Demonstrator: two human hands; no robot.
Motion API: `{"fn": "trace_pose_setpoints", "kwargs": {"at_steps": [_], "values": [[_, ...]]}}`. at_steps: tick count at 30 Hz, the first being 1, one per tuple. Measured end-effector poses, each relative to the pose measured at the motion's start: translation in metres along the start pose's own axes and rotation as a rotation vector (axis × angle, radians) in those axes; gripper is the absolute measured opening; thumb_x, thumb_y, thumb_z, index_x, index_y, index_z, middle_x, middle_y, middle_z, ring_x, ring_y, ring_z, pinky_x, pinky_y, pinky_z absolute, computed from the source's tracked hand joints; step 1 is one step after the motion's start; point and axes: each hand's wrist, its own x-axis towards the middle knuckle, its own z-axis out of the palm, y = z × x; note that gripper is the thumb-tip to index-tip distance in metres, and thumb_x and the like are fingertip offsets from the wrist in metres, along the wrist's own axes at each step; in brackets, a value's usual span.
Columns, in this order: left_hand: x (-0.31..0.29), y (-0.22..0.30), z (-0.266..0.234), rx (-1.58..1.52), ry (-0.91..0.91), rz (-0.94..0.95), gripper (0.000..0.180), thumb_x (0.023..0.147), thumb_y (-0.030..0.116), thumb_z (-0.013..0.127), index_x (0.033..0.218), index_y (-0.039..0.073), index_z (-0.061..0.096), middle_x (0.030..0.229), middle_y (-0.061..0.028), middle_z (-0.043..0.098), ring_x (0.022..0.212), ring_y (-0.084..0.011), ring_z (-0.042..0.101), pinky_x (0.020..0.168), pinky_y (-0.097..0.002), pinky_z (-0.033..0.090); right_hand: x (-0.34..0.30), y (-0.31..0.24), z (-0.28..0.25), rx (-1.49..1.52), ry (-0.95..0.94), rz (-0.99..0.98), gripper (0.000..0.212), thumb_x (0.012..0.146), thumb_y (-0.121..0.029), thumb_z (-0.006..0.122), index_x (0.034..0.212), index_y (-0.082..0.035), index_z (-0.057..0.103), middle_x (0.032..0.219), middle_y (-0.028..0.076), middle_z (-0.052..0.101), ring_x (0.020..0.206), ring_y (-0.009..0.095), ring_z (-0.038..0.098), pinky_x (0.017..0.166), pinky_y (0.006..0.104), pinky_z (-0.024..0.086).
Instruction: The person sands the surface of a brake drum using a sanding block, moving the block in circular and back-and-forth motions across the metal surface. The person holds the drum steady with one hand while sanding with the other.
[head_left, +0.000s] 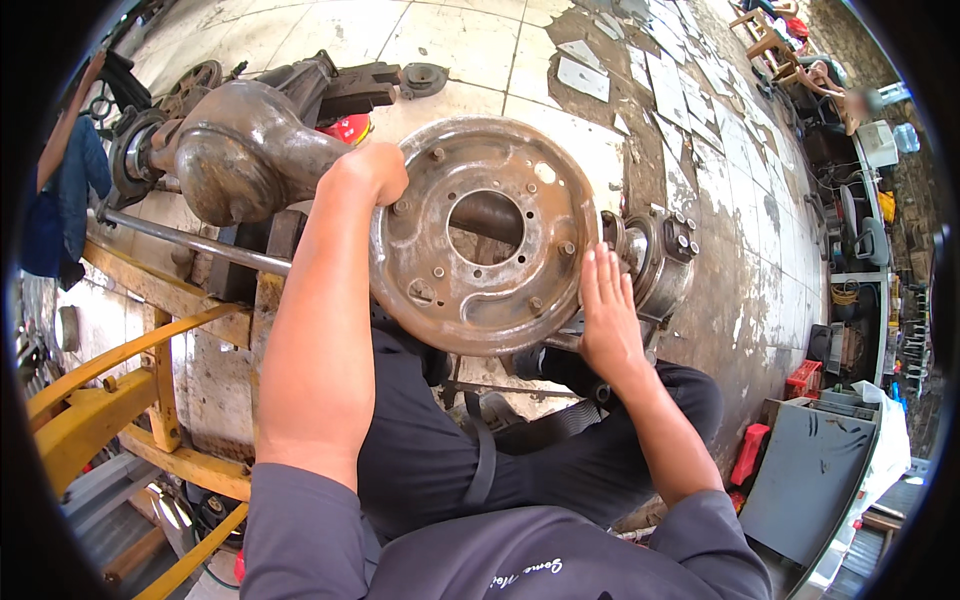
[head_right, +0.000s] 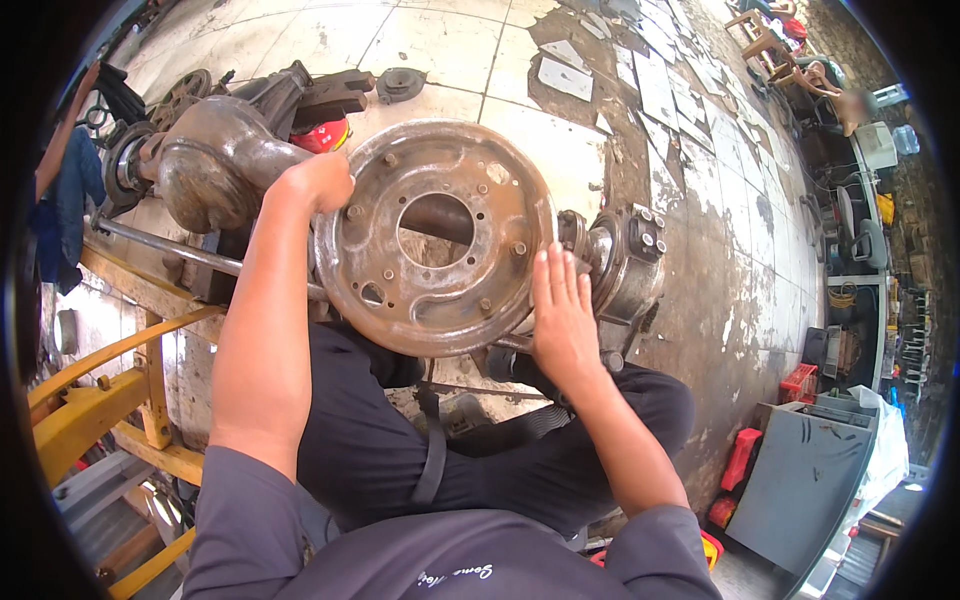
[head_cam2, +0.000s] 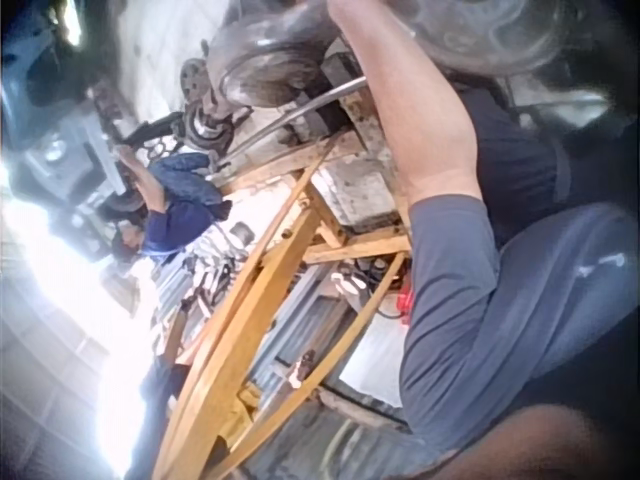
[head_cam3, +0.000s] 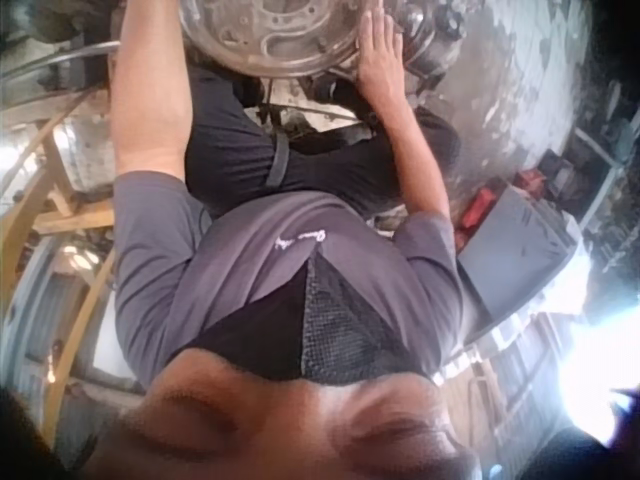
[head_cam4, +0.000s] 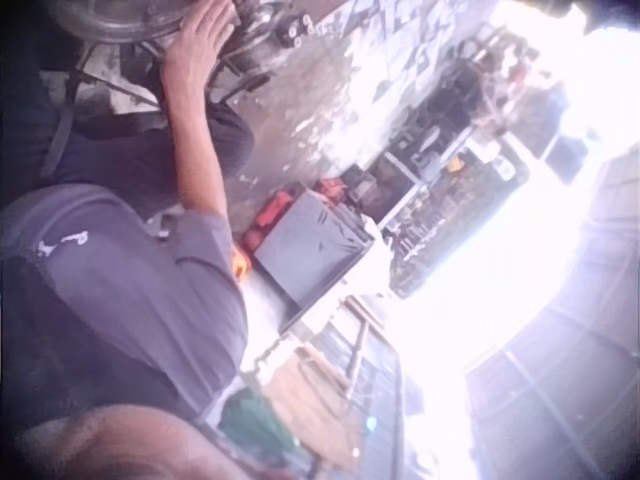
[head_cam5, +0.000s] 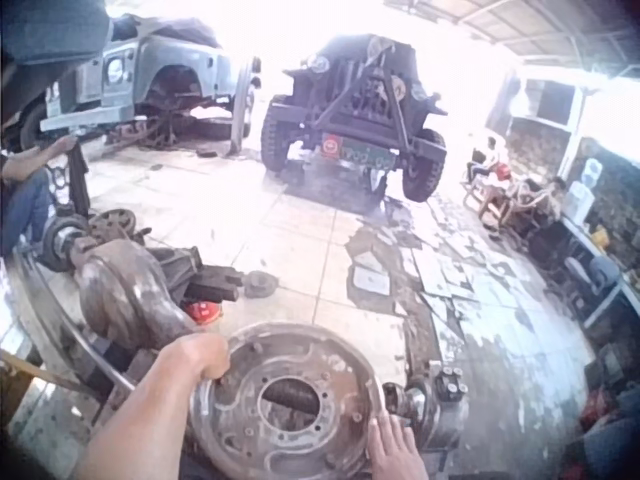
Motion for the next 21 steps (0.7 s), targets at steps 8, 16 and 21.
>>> {"fn": "trace_pose_setpoints", "kwargs": {"at_steps": [8, 16, 21], "values": [[-0.001, 0.002, -0.006, 0.005, -0.064, -0.030, 0.039, 0.082, -0.001, 0.056, 0.117, 0.003, 0.073, 0.125, -0.0234, 0.068, 0.116, -0.0419, 0.066, 0.094, -0.0493, 0.055, -0.008, 0.000, -0.001, 0.047, -0.016, 0.000, 0.079, 0.082, 0.006, 0.051, 0.157, 0.003, 0.027, 0.166, 0.025, 0.023, 0.154, 0.041, 0.021, 0.124, 0.0535, 0.021], [-0.007, 0.003, -0.005, -0.063, 0.020, -0.024, 0.035, 0.081, -0.001, 0.056, 0.111, 0.002, 0.075, 0.121, -0.0233, 0.070, 0.112, -0.0410, 0.068, 0.091, -0.0485, 0.055, -0.015, 0.001, -0.002, 0.047, -0.041, -0.009, 0.070, 0.090, 0.000, 0.047, 0.157, 0.003, 0.028, 0.165, 0.024, 0.025, 0.154, 0.041, 0.023, 0.123, 0.0545, 0.022], [-0.004, 0.001, -0.007, 0.073, -0.030, 0.044, 0.035, 0.082, 0.000, 0.055, 0.111, 0.000, 0.074, 0.121, -0.0230, 0.070, 0.113, -0.0404, 0.067, 0.093, -0.0480, 0.055, -0.039, -0.013, 0.003, 0.015, -0.118, -0.160, 0.078, 0.084, 0.005, 0.049, 0.158, 0.002, 0.026, 0.166, 0.022, 0.023, 0.154, 0.040, 0.021, 0.123, 0.0552, 0.021]]}}
